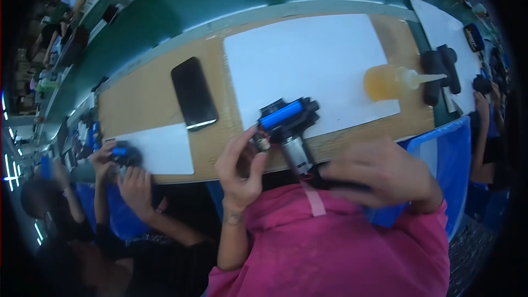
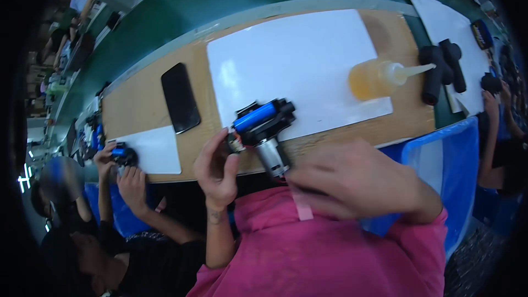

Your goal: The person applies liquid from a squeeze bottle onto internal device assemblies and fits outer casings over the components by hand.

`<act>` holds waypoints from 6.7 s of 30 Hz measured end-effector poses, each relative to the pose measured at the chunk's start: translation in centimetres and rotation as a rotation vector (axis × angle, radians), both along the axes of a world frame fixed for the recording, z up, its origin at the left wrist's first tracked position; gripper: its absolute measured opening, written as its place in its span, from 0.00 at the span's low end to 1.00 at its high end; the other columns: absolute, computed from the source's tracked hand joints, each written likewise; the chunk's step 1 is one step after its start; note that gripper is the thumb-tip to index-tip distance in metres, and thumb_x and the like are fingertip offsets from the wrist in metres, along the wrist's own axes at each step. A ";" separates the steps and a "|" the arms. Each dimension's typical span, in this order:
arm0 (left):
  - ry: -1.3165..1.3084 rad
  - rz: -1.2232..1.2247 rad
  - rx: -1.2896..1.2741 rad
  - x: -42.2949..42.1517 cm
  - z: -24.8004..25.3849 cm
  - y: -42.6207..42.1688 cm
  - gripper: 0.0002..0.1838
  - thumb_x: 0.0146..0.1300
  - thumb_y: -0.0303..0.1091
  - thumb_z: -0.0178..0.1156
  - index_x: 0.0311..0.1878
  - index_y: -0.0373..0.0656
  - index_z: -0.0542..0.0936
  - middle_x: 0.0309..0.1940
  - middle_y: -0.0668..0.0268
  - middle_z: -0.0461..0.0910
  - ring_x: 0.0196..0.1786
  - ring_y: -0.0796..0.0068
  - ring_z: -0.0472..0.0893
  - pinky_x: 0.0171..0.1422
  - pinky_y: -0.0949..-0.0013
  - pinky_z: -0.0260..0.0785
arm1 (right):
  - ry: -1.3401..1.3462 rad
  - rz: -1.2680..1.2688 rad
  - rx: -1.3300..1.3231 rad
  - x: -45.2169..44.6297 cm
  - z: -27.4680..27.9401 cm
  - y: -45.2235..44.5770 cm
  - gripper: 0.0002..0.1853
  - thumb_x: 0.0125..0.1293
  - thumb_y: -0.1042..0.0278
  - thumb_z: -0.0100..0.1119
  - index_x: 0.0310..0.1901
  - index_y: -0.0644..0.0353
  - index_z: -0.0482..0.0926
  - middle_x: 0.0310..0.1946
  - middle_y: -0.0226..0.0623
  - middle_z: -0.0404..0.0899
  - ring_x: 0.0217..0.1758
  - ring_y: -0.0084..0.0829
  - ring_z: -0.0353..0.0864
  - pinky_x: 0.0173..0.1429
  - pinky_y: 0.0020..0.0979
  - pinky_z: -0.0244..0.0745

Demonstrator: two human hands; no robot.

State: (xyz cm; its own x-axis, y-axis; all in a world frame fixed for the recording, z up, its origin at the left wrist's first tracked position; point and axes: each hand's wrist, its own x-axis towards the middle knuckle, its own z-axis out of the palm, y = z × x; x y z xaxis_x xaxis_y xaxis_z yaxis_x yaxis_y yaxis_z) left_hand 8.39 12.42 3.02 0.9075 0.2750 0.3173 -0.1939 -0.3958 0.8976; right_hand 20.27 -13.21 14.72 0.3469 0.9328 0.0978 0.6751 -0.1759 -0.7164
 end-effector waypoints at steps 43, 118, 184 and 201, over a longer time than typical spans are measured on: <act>0.054 0.006 0.149 0.6 0.6 0.7 0.22 0.51 0.14 0.73 0.53 0.36 0.88 0.55 0.50 0.87 0.52 0.57 0.88 0.54 0.65 0.80 | -0.133 -0.137 0.151 2.4 -7.0 8.4 0.06 0.52 0.75 0.70 0.32 0.61 0.83 0.38 0.37 0.75 0.39 0.38 0.78 0.41 0.38 0.76; 0.273 -0.119 -0.059 3.3 1.5 2.9 0.21 0.56 0.19 0.73 0.55 0.38 0.88 0.30 0.64 0.87 0.24 0.84 0.77 0.28 0.78 0.66 | -0.325 -0.004 -0.419 1.7 -0.9 7.8 0.66 0.30 0.55 0.87 0.77 0.58 0.63 0.76 0.58 0.57 0.70 0.60 0.68 0.72 0.54 0.67; 0.593 -0.211 -1.540 -3.3 1.9 -8.7 0.46 0.77 0.74 0.24 0.58 0.38 0.76 0.32 0.58 0.82 0.26 0.66 0.81 0.32 0.66 0.76 | -0.231 -0.016 0.633 -2.5 -3.7 8.5 0.13 0.66 0.64 0.62 0.34 0.68 0.83 0.29 0.39 0.84 0.24 0.36 0.83 0.31 0.32 0.79; 0.405 -0.236 -0.587 -0.4 3.6 -8.8 0.13 0.77 0.33 0.60 0.55 0.33 0.81 0.38 0.61 0.86 0.38 0.74 0.86 0.45 0.73 0.79 | 0.733 -0.948 0.323 -5.6 -7.4 -2.0 0.38 0.59 0.59 0.77 0.67 0.61 0.68 0.49 0.44 0.78 0.46 0.30 0.82 0.47 0.33 0.81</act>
State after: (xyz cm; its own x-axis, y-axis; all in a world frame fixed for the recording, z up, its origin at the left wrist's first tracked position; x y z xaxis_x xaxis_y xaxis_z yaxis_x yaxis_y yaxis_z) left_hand 8.01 3.65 6.59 0.9780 0.0794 -0.1928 0.1760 0.1812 0.9676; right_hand 14.71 -15.17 7.30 0.9409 0.2535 -0.2247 -0.1997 -0.1208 -0.9724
